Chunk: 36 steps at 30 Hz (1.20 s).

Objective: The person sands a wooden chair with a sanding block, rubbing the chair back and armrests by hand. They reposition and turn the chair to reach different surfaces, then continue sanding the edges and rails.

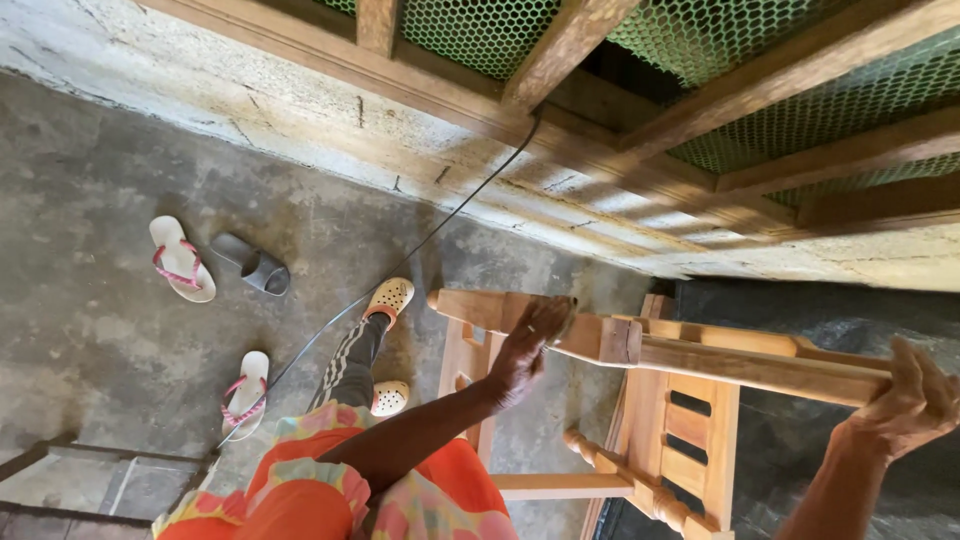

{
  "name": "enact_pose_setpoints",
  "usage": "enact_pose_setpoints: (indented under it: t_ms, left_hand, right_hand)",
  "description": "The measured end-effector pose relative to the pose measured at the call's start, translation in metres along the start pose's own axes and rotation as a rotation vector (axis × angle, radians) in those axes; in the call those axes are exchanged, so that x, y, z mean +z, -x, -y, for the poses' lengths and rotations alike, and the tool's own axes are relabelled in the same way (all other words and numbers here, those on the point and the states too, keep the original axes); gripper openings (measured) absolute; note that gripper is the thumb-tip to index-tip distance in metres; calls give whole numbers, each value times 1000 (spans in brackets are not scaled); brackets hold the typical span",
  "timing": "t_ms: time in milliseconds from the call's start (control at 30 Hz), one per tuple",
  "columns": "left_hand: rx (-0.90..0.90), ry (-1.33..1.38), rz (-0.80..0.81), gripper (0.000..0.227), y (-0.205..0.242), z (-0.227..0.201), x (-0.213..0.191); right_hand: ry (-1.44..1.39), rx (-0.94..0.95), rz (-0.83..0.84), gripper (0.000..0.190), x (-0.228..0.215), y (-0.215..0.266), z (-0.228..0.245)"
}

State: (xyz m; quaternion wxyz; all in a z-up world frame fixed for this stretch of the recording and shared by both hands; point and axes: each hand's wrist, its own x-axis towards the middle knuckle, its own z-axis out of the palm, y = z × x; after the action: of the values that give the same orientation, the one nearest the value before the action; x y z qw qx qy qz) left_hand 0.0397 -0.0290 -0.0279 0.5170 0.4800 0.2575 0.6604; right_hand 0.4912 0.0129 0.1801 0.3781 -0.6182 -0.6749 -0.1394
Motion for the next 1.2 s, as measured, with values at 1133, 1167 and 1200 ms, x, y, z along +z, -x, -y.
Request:
enact_pose_setpoints:
  t_ms: [1133, 1167, 1200]
  left_hand:
    - [26, -846, 297, 76, 15, 71, -90]
    - [27, -844, 294, 76, 12, 71, -86]
    - [-84, -706, 135, 74, 8, 72, -81]
  right_hand:
    - [-219, 291, -56, 33, 1, -4, 37]
    - [-218, 287, -56, 33, 0, -7, 38]
    - [-88, 207, -16, 32, -1, -10, 38]
